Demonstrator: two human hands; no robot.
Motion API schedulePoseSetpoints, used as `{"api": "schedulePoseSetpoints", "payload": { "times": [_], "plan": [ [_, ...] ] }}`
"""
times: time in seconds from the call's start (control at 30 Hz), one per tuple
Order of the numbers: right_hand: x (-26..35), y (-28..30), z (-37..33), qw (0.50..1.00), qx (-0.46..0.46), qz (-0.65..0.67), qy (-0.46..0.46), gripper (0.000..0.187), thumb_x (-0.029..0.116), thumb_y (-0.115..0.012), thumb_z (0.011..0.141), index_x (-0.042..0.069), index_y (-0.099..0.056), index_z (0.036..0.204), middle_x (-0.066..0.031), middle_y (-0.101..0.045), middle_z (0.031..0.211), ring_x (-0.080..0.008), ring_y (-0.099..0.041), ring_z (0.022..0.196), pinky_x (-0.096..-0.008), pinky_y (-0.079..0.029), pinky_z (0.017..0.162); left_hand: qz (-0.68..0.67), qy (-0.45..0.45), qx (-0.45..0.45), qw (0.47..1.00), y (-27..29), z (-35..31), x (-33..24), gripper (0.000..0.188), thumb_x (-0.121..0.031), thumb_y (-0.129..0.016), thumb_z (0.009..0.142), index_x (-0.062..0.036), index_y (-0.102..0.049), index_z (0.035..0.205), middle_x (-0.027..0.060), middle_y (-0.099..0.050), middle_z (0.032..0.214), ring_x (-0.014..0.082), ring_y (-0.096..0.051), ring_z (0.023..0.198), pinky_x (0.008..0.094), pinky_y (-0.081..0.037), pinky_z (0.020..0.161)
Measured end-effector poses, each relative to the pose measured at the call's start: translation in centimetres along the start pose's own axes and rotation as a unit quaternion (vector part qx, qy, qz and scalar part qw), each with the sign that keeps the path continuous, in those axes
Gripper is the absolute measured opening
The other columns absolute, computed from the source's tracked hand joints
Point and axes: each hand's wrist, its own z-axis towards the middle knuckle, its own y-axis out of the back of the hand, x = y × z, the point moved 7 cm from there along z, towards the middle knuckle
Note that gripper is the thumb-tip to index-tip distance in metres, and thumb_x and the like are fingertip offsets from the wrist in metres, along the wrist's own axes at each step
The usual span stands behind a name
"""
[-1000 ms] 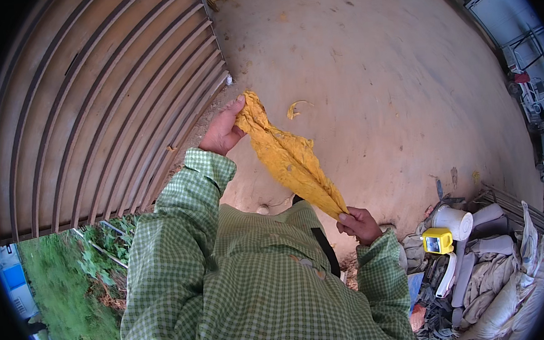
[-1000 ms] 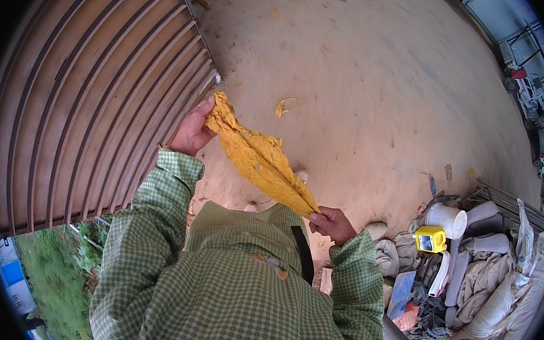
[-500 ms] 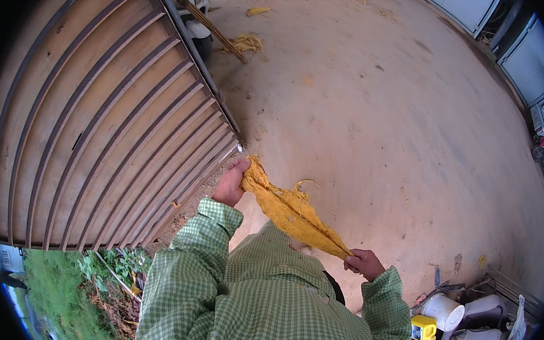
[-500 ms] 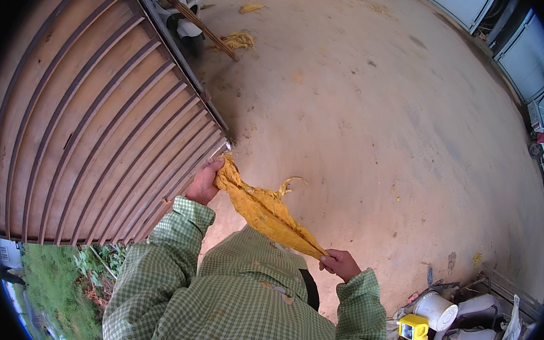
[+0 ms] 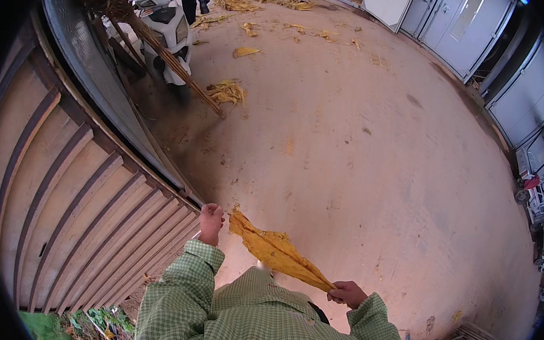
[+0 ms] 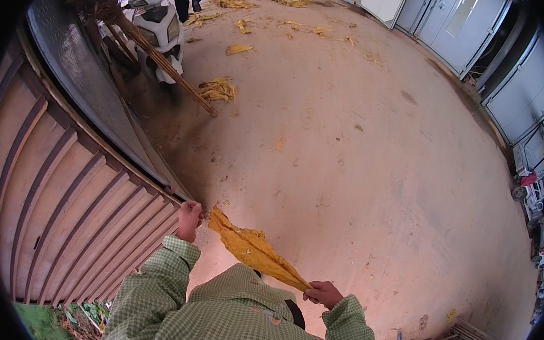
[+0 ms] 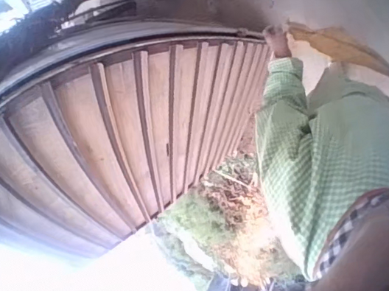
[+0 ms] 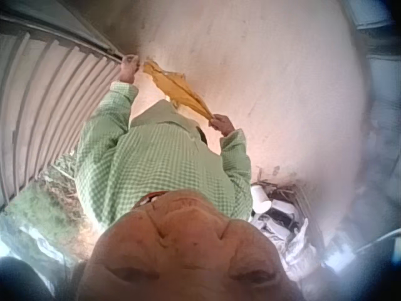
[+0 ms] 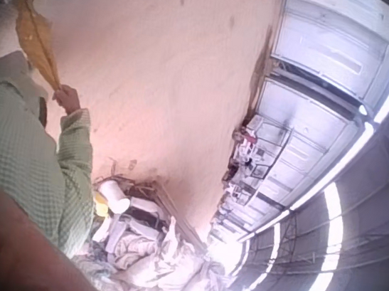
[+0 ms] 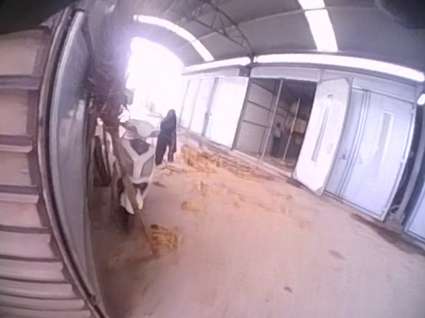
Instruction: The person walks from a covered area into an outdoor yard, picks up a dried yellow leaf, and then carries two metal racks loaded with dried leaves into a storage shed. The person places the racks among other stored leaves.
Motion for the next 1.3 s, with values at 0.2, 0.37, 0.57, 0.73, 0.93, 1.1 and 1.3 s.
{"api": "schedulePoseSetpoints", "payload": {
  "times": [0.2,0.37,0.57,0.73,0.93,1.1,1.3],
  "plan": [
    [12.2,3.5,10.6,0.991,-0.112,0.04,0.068,0.014,0.008,-0.048,0.083,-0.002,-0.057,0.083,-0.0007,-0.05,0.064,-0.0069,-0.042,0.054,-0.0203,-0.036,0.049,0.125,0.086,0.298,0.942,-11.0,3.1,-4.4,0.014,-0.015,-0.054,0.08,-0.0044,-0.056,0.088,0.0013,-0.056,0.074,0.0079,-0.051,0.063,0.0207,-0.041,0.054],
    [23.4,4.9,19.0,0.986,-0.094,-0.004,0.136,0.017,0.006,-0.047,0.082,-0.002,-0.056,0.094,-0.0021,-0.055,0.07,-0.0072,-0.043,0.055,-0.021,-0.038,0.051,0.22,0.159,0.516,0.813,-23.1,3.2,-4.4,0.031,-0.029,-0.05,0.085,-0.0041,-0.055,0.103,0.0016,-0.056,0.083,0.0085,-0.049,0.069,0.022,-0.041,0.061],
    [36.4,9.6,28.9,0.944,-0.074,-0.189,0.261,0.027,0.004,-0.048,0.08,-0.003,-0.051,0.106,-0.0058,-0.059,0.075,-0.0101,-0.052,0.058,-0.0227,-0.044,0.054,0.079,0.155,0.341,0.924,-33.1,13.9,-8.7,0.018,-0.02,-0.052,0.084,-0.0031,-0.052,0.088,0.0021,-0.052,0.072,0.0082,-0.044,0.057,0.0212,-0.035,0.047],
    [44.1,12.8,33.2,0.972,-0.039,-0.123,0.196,0.025,0.004,-0.046,0.08,-0.002,-0.051,0.104,-0.0071,-0.06,0.076,-0.0106,-0.054,0.059,-0.023,-0.045,0.054,-0.049,0.147,0.203,0.967,-36.2,23.2,-14.7,0.013,-0.014,-0.052,0.084,-0.0032,-0.047,0.088,0.0015,-0.048,0.068,0.0076,-0.042,0.052,0.0213,-0.034,0.046],
    [51.2,15.2,40.0,0.96,0.01,-0.214,0.181,0.03,0.007,-0.047,0.082,-0.001,-0.048,0.111,-0.0085,-0.061,0.08,-0.0123,-0.056,0.065,-0.0252,-0.046,0.058,-0.062,0.197,0.213,0.955,-41.0,30.5,-17.7,0.014,-0.012,-0.048,0.086,-0.005,-0.044,0.097,0.0014,-0.047,0.067,0.0079,-0.043,0.051,0.0217,-0.034,0.043],
    [56.4,18.9,47.2,0.966,-0.003,-0.214,0.145,0.033,0.012,-0.049,0.083,-0.003,-0.048,0.113,-0.0097,-0.062,0.089,-0.0145,-0.059,0.071,-0.0256,-0.048,0.063,-0.051,0.099,0.12,0.986,-39.6,43.7,-22.4,0.016,-0.008,-0.048,0.083,-0.0022,-0.046,0.098,0.0029,-0.049,0.067,0.009,-0.045,0.052,0.0231,-0.037,0.045],
    [60.3,27.8,54.7,0.987,-0.097,-0.129,-0.009,0.035,0.01,-0.048,0.081,-0.005,-0.047,0.113,-0.0143,-0.061,0.091,-0.0165,-0.059,0.072,-0.025,-0.048,0.06,0.165,-0.055,-0.03,0.984,-35.1,62.0,-25.8,0.023,-0.012,-0.054,0.077,0.0014,-0.049,0.096,0.0138,-0.058,0.076,0.0232,-0.057,0.07,0.0347,-0.044,0.064]
  ]
}}
